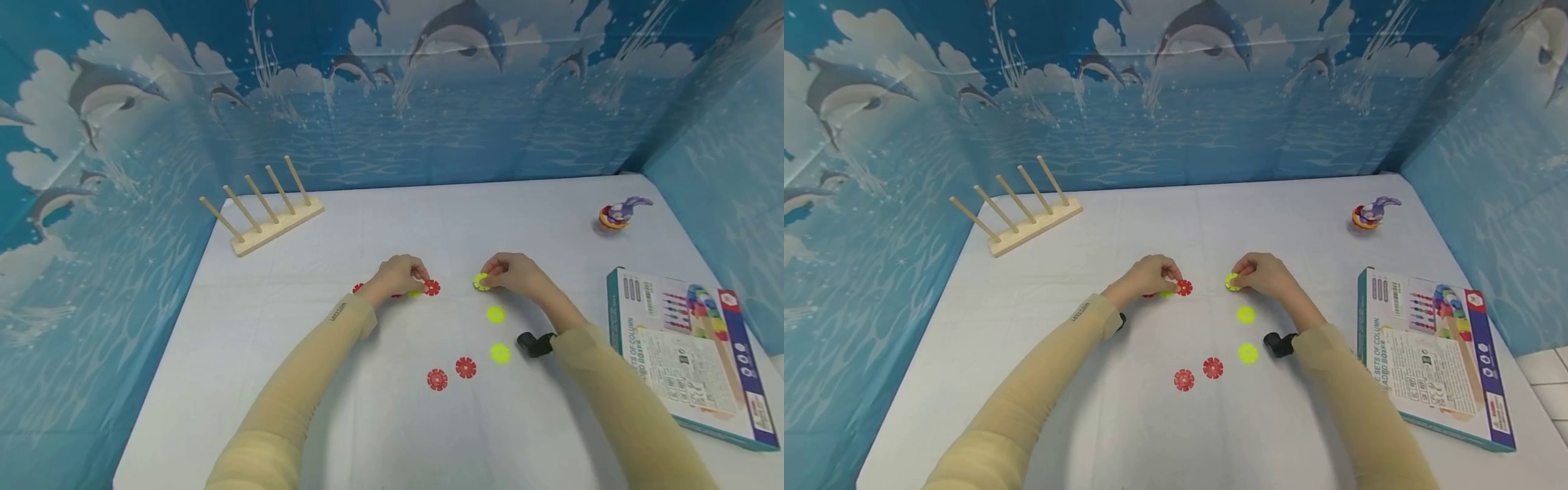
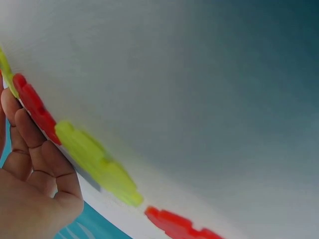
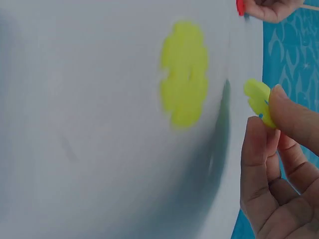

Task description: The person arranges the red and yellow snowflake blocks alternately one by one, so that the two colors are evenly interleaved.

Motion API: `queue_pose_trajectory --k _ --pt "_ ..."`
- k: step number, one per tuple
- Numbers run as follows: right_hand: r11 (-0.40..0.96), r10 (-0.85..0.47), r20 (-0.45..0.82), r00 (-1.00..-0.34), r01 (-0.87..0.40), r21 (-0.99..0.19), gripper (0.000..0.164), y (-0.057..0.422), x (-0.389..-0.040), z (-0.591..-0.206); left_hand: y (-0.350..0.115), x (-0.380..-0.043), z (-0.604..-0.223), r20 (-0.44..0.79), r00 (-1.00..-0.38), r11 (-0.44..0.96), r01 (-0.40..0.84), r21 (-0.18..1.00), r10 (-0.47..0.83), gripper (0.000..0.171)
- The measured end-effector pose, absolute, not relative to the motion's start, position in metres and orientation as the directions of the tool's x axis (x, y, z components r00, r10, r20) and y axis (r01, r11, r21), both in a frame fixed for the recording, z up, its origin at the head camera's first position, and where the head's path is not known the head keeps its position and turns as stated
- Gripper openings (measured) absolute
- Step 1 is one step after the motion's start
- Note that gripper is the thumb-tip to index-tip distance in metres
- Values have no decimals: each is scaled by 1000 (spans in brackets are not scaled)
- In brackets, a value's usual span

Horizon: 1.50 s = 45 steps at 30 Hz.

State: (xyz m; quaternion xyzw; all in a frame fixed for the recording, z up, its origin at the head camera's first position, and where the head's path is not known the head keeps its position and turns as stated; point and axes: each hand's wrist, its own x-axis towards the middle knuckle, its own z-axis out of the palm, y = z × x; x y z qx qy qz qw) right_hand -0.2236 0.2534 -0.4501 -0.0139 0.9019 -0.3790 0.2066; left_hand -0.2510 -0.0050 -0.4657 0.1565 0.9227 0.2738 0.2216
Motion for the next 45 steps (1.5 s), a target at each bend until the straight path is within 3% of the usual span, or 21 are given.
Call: queue_pose_trajectory --k 13,31,45 --pt "725 -219 -403 -889 129 -677 29 209 -239 -456 -4 -251 -466 -336 -852 805 152 573 400 13" --pt "812 -153 -396 -906 113 -572 22 189 -239 -459 -3 -253 -464 -362 -850 807 117 579 383 14" --pt "827 -137 -397 -908 116 -551 19 187 -234 -456 -1 -253 -465 -339 -849 818 171 549 406 15"
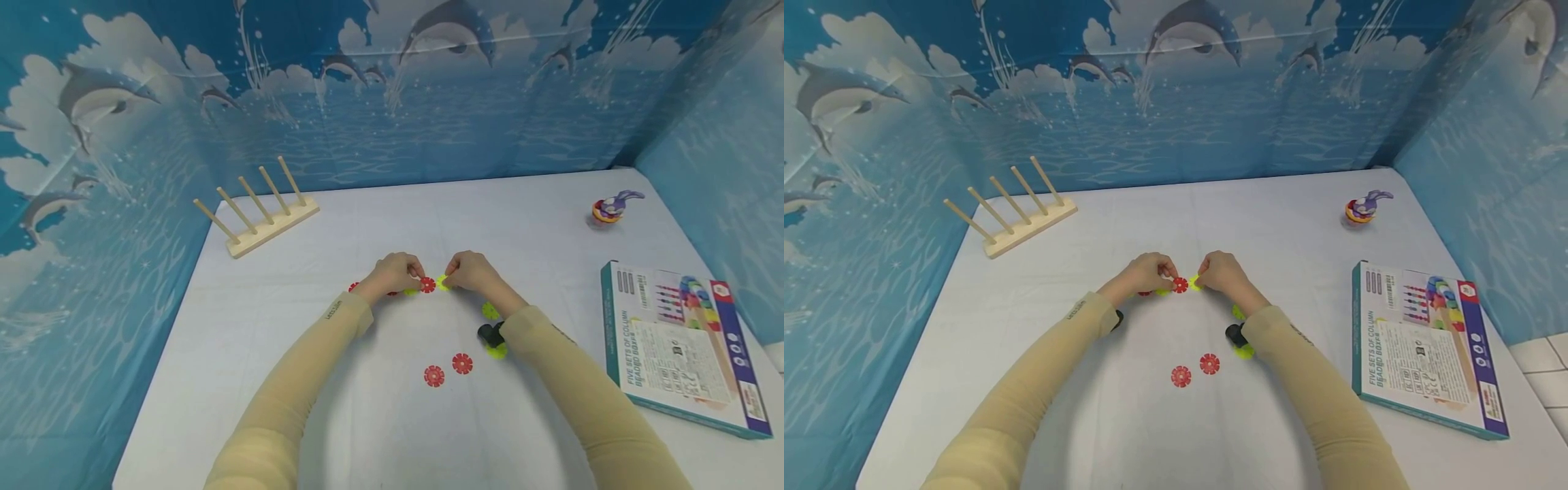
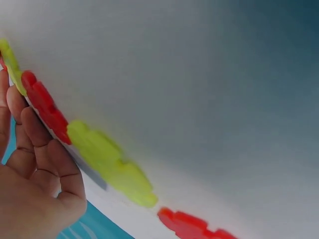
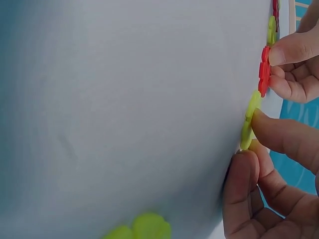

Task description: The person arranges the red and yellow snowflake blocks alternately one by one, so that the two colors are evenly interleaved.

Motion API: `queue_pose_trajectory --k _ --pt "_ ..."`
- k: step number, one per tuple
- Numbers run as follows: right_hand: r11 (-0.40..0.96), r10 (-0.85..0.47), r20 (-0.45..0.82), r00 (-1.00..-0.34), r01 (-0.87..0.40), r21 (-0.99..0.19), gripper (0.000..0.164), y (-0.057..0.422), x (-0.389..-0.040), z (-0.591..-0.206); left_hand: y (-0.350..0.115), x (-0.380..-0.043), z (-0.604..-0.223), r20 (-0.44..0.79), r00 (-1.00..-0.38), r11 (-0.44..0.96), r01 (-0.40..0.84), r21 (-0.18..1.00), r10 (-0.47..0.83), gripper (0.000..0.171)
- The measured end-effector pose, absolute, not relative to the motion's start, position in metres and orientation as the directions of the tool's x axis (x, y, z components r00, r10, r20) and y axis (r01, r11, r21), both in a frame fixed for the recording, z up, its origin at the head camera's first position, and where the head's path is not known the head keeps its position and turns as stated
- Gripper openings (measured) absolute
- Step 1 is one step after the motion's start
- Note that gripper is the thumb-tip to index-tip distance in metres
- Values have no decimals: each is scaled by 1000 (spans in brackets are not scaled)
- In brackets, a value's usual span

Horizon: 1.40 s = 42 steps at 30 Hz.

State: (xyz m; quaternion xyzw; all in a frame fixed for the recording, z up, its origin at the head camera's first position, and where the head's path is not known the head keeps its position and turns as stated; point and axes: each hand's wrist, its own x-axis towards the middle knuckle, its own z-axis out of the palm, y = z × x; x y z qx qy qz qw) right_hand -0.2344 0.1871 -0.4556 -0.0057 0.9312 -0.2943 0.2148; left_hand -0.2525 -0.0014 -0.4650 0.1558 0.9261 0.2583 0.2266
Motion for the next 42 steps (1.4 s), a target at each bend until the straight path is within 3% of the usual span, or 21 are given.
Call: queue_pose_trajectory --k 28,42 --pt "806 -165 -369 -915 91 -585 18 193 -234 -463 27 -256 -471 -266 -856 810 256 528 444 16" --pt "786 -192 -358 -914 76 -614 21 196 -227 -456 29 -255 -471 -291 -869 803 181 568 401 14"
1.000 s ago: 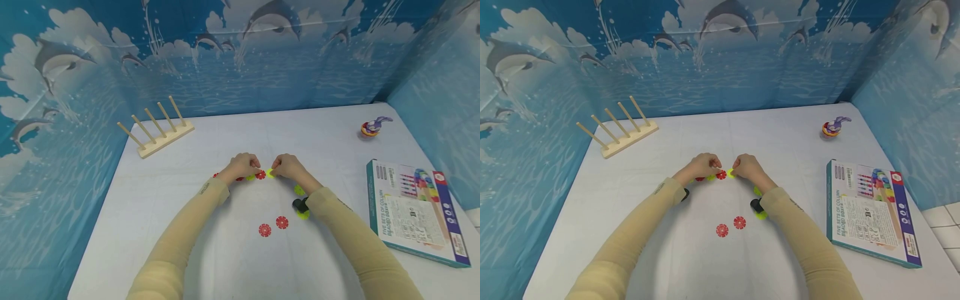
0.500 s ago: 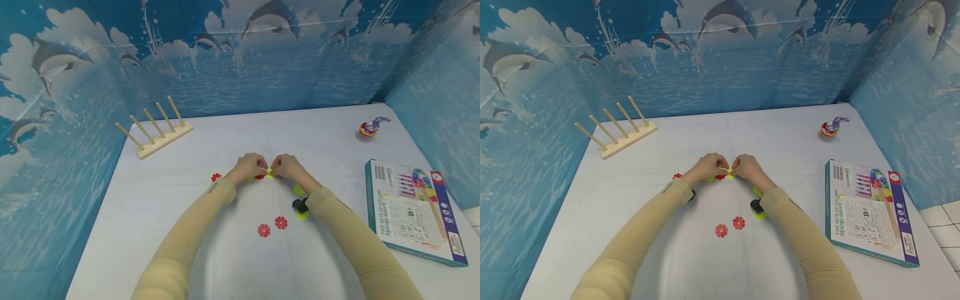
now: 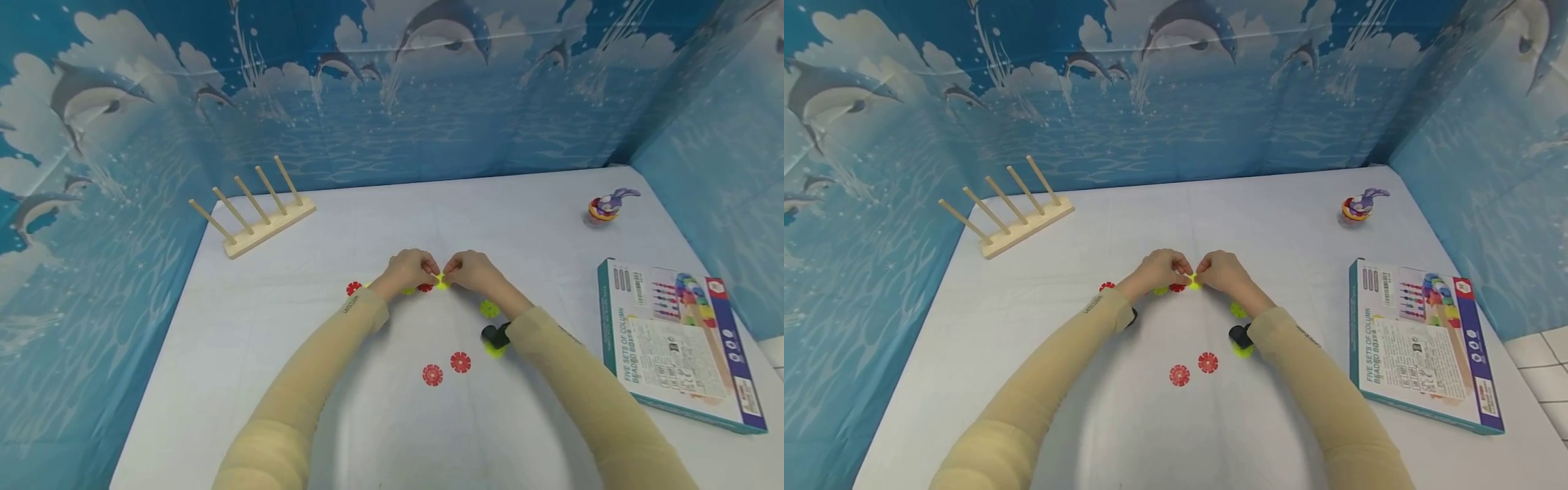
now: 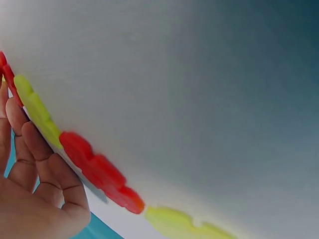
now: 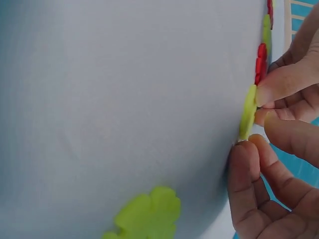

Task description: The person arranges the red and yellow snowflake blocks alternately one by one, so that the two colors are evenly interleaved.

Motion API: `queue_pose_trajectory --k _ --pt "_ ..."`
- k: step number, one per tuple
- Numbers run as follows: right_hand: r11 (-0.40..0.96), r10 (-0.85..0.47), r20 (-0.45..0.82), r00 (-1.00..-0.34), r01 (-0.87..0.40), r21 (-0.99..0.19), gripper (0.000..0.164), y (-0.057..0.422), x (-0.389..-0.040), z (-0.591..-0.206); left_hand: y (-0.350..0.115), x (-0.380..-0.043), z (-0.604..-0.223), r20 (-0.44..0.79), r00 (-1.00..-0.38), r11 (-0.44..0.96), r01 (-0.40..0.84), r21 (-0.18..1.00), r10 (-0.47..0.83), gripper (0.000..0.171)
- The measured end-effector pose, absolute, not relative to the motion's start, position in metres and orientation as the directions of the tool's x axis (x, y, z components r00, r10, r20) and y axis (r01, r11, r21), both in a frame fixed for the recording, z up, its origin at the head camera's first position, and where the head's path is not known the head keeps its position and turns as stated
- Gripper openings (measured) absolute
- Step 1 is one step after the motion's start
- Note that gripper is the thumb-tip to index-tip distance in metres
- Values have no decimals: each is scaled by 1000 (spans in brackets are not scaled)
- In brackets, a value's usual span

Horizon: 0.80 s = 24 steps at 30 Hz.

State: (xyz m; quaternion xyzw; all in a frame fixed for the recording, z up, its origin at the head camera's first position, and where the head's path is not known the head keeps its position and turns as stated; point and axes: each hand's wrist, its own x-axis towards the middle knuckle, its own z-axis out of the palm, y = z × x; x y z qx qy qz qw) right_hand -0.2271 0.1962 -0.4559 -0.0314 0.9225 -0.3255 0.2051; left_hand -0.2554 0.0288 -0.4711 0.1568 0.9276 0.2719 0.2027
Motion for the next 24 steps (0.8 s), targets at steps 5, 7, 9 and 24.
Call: queue_pose_trajectory --k 5,7,9,24 --pt "765 -235 -295 -926 10 -643 20 203 -215 -449 30 -255 -471 -296 -868 809 182 559 399 13" --pt "757 -264 -274 -925 -23 -653 18 205 -207 -448 30 -255 -470 -301 -867 814 182 552 398 13" --pt "747 -301 -267 -916 -52 -663 16 205 -197 -448 30 -255 -469 -305 -865 818 185 545 399 13" --pt "643 -595 -262 -759 -254 -723 19 183 -132 -461 28 -255 -465 -320 -854 817 187 545 409 13"
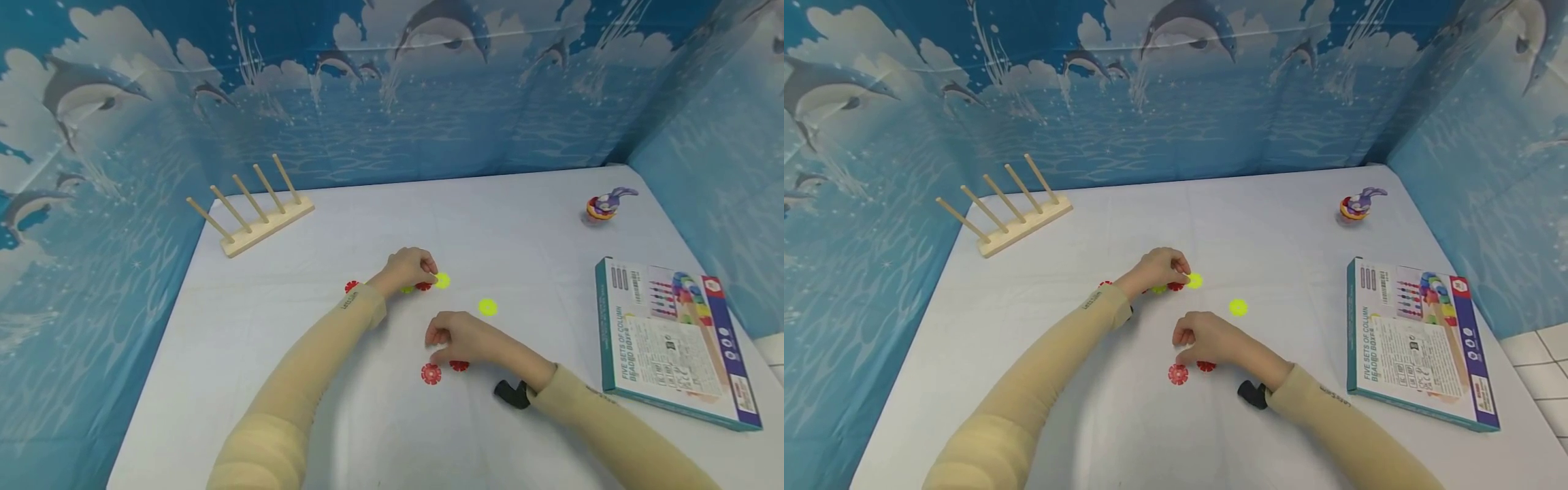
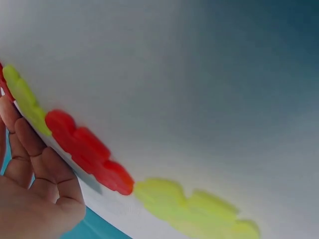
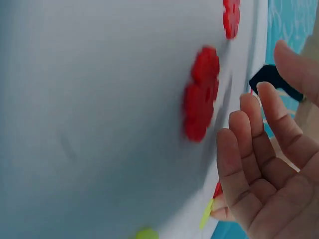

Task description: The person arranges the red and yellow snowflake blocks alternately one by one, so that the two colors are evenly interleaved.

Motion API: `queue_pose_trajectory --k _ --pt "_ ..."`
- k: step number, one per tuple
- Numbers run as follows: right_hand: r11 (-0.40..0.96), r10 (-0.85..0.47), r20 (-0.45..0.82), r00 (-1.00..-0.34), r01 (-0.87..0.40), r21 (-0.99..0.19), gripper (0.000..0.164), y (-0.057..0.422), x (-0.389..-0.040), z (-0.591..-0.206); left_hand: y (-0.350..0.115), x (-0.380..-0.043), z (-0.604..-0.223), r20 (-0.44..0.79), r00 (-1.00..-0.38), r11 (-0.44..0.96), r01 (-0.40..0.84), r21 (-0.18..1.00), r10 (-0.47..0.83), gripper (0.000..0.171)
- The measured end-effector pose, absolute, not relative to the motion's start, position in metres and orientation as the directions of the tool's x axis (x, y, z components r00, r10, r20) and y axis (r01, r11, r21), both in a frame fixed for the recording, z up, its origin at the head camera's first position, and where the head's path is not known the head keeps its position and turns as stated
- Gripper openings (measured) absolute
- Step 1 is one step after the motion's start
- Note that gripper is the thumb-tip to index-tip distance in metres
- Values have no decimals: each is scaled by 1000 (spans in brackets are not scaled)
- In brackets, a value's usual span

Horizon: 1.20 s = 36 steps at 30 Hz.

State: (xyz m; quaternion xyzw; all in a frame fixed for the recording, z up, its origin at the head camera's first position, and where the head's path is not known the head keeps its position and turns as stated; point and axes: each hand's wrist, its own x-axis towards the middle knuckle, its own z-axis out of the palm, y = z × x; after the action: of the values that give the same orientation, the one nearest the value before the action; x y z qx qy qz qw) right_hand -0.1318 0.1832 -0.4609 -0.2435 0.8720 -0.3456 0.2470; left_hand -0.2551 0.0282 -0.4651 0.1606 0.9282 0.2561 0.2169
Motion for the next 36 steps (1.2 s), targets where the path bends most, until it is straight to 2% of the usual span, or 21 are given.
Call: queue_pose_trajectory --k 5,17,28,36 --pt "671 -627 -274 -729 -327 -666 19 175 -120 -464 27 -256 -466 -322 -852 818 192 543 413 13" --pt "706 -649 -254 -717 -444 -552 26 164 -110 -465 26 -256 -467 -315 -846 811 209 546 430 13" --pt "710 -650 -284 -705 -430 -558 29 162 -111 -463 27 -257 -470 -309 -853 813 204 545 421 13" --pt "667 -673 -266 -690 -412 -621 22 167 -112 -463 28 -255 -469 -314 -852 816 201 543 419 13"
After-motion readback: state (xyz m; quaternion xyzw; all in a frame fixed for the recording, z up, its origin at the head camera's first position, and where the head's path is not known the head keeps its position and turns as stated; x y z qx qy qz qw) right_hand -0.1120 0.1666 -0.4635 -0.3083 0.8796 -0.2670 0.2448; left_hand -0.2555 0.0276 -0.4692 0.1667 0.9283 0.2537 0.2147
